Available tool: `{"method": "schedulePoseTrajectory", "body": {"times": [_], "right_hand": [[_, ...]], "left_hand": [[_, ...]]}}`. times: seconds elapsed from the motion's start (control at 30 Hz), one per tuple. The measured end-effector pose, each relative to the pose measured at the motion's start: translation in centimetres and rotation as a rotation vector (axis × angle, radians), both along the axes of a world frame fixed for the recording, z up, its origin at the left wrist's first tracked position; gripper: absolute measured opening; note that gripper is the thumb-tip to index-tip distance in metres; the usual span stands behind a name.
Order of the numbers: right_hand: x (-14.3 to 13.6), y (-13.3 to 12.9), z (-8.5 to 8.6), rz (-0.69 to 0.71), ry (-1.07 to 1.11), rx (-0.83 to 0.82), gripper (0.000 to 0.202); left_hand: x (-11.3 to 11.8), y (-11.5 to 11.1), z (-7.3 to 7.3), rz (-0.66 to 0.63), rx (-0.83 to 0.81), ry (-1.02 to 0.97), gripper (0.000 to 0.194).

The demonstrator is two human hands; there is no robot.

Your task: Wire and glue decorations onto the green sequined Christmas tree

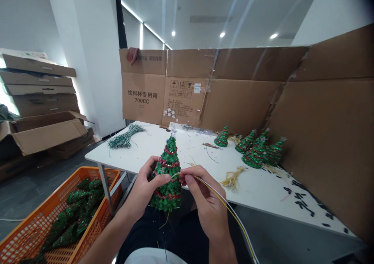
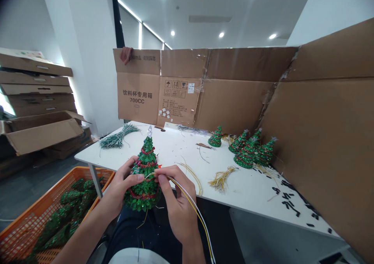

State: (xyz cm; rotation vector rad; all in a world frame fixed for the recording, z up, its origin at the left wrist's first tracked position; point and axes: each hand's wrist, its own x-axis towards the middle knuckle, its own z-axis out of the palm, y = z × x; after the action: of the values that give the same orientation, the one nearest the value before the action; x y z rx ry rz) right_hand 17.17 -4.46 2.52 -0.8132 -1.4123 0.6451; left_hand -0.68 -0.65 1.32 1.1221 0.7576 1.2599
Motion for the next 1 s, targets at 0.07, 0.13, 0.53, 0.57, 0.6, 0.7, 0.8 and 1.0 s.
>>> {"method": "schedulePoseTrajectory", "body": {"times": [0.07,0.13,0.53,0.57,0.6,0.7,0.8,1.0], "right_hand": [[0.05,0.18,-0.15,0.006,0.013,-0.010,0.014],[0.13,0.35,-0.27,0.007,0.020,-0.022,0.013],[0.23,0.18,-0.31,-0.005,0.005,-0.014,0.014],[0.23,0.18,-0.30,-0.006,0.004,-0.012,0.014],[0.24,0.18,-0.28,-0.006,0.003,-0.011,0.014],[0.23,0.19,-0.19,-0.010,-0.001,-0.004,0.014],[0.17,0.12,-0.09,-0.020,-0.004,0.000,0.014],[0.05,-0.06,-0.04,-0.040,-0.007,0.023,0.014]], "left_hand": [[0.15,-0.07,0.17,-0.011,0.013,0.011,0.047],[0.27,-0.13,0.38,-0.016,0.021,0.031,0.045],[0.26,-0.11,0.47,-0.003,0.036,0.036,0.047],[0.24,-0.14,0.47,0.002,0.033,0.033,0.047],[0.22,-0.17,0.48,0.006,0.029,0.029,0.048],[0.19,-0.23,0.58,0.011,0.017,0.023,0.047],[0.15,-0.25,0.69,0.002,0.016,0.014,0.044],[0.08,-0.37,0.94,0.012,0.014,0.001,0.046]]}}
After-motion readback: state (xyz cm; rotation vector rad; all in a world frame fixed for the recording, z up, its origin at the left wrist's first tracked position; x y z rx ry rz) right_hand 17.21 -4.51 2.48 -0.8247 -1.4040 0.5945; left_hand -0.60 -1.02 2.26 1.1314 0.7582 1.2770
